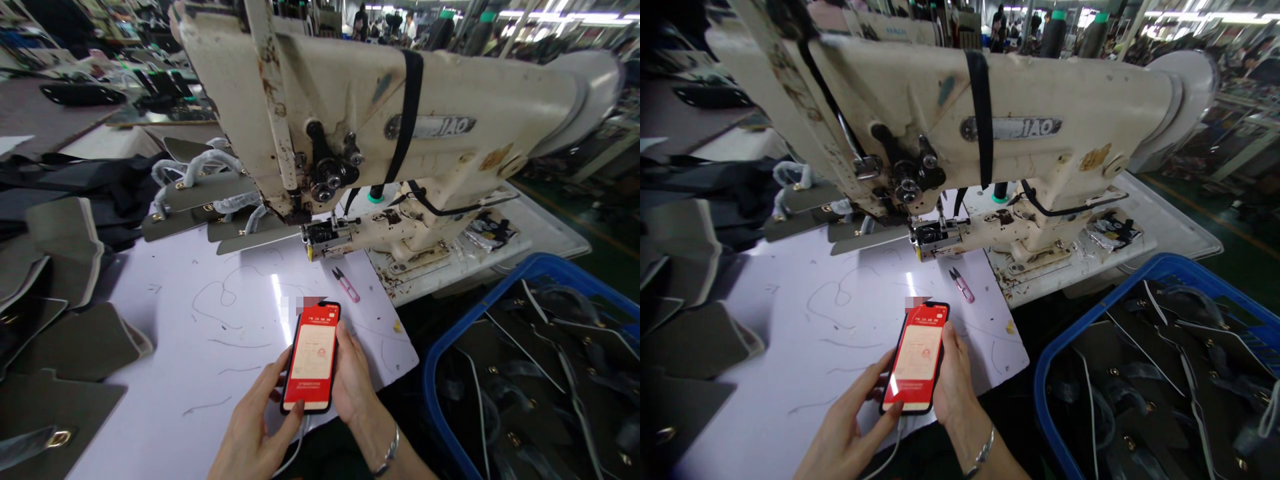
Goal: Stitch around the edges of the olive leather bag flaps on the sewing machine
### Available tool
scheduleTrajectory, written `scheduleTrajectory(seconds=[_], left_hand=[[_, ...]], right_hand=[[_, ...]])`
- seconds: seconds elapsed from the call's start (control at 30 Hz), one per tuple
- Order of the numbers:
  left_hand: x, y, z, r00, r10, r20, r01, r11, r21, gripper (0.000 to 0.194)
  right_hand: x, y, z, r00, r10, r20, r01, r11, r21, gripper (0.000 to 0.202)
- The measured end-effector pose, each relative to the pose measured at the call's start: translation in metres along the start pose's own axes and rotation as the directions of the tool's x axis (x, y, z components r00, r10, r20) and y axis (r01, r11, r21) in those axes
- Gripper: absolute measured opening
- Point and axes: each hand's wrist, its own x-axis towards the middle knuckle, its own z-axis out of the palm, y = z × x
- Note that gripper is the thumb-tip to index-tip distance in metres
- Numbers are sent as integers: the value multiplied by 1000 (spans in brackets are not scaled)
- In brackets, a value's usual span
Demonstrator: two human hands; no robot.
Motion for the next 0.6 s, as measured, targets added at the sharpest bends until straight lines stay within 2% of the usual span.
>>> scheduleTrajectory(seconds=[0.6], left_hand=[[0, 6, -1, 1000, -19, -15, 19, 1000, -16, 62]], right_hand=[[0, -1, 1, 1000, -5, 27, 4, 1000, 19, 50]])
